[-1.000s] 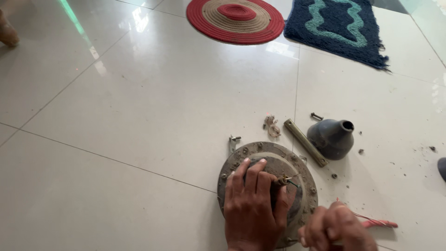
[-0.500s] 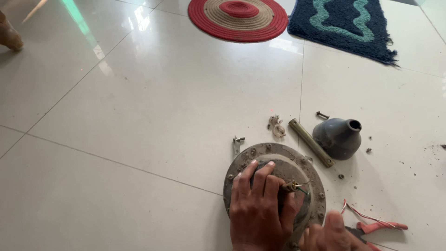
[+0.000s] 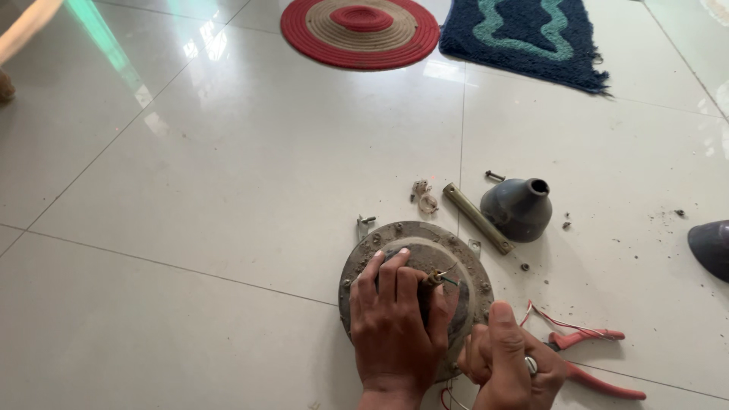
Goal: The person is repairing an electrical fixture on the floor. They use a screwdriver to adjust wires and a pair of pliers to strip and cut wires, working on the base of the fixture.
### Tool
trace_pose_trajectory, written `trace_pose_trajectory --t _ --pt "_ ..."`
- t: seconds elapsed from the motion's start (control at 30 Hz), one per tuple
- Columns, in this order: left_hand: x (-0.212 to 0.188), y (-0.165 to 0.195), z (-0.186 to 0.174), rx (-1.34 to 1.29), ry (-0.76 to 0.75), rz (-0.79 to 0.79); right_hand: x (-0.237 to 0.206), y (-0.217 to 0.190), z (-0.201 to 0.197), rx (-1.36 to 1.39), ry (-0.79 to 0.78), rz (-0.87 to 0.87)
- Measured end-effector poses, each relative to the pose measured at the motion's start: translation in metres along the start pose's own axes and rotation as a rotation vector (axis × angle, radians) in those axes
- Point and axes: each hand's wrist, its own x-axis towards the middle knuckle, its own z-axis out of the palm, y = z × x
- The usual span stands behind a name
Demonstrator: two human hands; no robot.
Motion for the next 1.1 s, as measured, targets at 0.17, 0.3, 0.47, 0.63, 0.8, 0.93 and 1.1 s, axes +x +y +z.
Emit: trace_pose_trajectory --t 0.17,0.3,0.47,0.63,0.8,0.93,1.1 --pt "-0.001 0.002 0.000 0.015 0.004 0.001 -0.005 -0.017 0.005 0.038 -0.006 -0.039" --pt "-0.001 0.002 0.002 0.034 0.005 0.008 -0.007 -0.016 0.001 0.051 -0.049 -0.061" --pt "-0.001 0.002 0.002 0.034 0.000 0.002 -0.006 -0.010 -0.005 0.066 -0.057 -0.028" --pt "-0.001 0.003 0.001 0.040 0.008 0.002 -0.005 -0.008 -0.005 0.069 -0.107 -0.064" --pt "-0.001 0.003 -0.002 0.016 -0.002 0.010 -0.010 -0.003 -0.005 0.096 -0.099 -0.080" --pt "-0.001 0.003 -0.003 0.003 -0.032 -0.004 -0.011 0.002 -0.009 0.103 -0.137 -0.059" --pt "-0.001 0.001 -0.003 0.016 -0.030 0.023 -0.008 0.007 -0.015 0.098 -0.182 -0.007"
